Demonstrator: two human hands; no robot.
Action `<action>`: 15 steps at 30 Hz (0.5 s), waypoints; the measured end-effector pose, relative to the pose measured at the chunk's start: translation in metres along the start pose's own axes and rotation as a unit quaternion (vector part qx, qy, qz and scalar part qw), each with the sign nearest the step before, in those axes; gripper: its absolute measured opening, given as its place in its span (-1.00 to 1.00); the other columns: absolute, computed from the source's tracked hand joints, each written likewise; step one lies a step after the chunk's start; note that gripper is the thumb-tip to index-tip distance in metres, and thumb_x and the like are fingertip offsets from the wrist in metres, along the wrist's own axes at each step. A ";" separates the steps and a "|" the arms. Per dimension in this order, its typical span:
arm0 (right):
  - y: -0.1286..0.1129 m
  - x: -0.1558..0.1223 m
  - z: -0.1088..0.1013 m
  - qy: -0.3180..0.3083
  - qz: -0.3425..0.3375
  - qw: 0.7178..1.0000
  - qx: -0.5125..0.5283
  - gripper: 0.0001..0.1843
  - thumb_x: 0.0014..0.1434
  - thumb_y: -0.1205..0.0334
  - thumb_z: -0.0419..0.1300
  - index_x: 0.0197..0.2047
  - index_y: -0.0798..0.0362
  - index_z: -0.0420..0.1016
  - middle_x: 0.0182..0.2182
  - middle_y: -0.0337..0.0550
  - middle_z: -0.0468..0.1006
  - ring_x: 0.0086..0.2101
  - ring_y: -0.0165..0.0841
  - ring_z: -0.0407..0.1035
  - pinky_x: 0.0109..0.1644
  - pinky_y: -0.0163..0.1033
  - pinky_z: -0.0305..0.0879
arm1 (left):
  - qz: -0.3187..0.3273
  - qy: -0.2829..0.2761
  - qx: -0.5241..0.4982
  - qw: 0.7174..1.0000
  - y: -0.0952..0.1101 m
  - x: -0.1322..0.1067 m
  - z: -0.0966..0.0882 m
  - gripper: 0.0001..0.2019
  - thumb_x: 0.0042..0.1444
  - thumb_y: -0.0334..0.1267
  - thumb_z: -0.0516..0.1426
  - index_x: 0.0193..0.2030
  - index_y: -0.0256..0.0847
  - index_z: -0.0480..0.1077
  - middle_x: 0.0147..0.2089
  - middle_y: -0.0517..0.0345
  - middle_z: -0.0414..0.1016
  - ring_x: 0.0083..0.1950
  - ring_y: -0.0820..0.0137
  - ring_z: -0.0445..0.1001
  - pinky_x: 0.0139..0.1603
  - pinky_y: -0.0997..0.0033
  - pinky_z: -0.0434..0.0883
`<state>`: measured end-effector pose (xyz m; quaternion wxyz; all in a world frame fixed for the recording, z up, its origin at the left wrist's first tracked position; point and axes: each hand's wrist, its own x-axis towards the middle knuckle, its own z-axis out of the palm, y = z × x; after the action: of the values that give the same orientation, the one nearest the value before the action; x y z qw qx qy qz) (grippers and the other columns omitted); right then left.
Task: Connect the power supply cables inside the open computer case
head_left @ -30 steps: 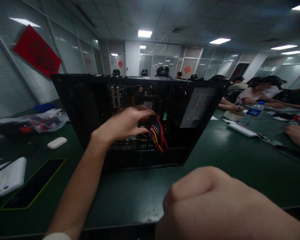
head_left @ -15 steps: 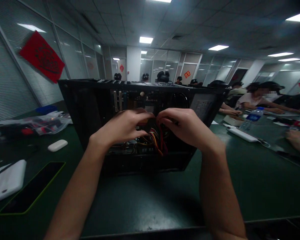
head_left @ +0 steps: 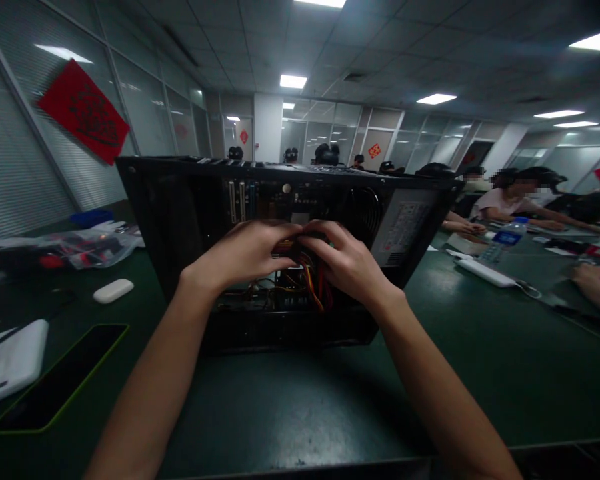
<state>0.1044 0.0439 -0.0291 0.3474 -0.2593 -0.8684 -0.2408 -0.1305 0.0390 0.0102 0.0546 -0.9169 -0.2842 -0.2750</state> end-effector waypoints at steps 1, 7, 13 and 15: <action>0.001 0.000 0.002 0.000 0.002 1.000 0.005 -0.59 0.32 0.45 0.05 0.17 0.02 0.46 0.07 0.09 0.48 0.08 -0.12 0.41 0.10 0.03 0.50 | -0.004 0.003 0.000 1.000 -0.001 0.001 0.001 -0.51 0.21 -0.22 0.27 0.27 -0.11 0.39 0.22 0.04 0.53 0.20 0.21 0.53 0.21 0.25 0.46; 0.001 -0.001 0.005 -0.030 0.039 0.999 -0.024 -0.65 0.30 0.47 0.06 0.09 0.19 0.50 -0.04 0.14 0.54 -0.10 -0.14 0.50 -0.05 -0.08 0.51 | -0.001 0.033 0.010 0.999 -0.003 0.004 0.006 -0.73 0.24 -0.25 0.24 0.06 -0.20 0.48 0.02 0.03 0.60 0.03 0.25 0.58 0.03 0.32 0.49; -0.006 0.004 -0.001 -0.135 0.141 0.978 -0.075 -0.67 0.36 0.40 0.04 0.12 0.08 0.47 -0.08 0.02 0.52 -0.19 -0.20 0.52 -0.17 -0.18 0.43 | 0.034 0.061 0.026 0.997 -0.005 0.008 0.015 -0.82 0.29 -0.29 0.18 -0.01 -0.21 0.52 0.00 0.05 0.57 0.02 0.30 0.57 0.04 0.33 0.48; -0.009 0.005 0.005 -0.194 0.183 0.959 -0.094 -0.68 0.38 0.38 0.01 0.10 0.07 0.46 -0.10 0.01 0.53 -0.23 -0.21 0.52 -0.20 -0.20 0.40 | 0.018 0.059 0.056 0.996 -0.007 0.011 0.024 -0.80 0.31 -0.30 0.14 0.01 -0.18 0.53 0.00 0.08 0.58 0.02 0.29 0.57 0.02 0.32 0.48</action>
<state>0.0932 0.0422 -0.0308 0.1844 -0.4866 -0.8305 -0.1987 -0.1156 0.0558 -0.0047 0.1280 -0.8993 -0.2789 -0.3115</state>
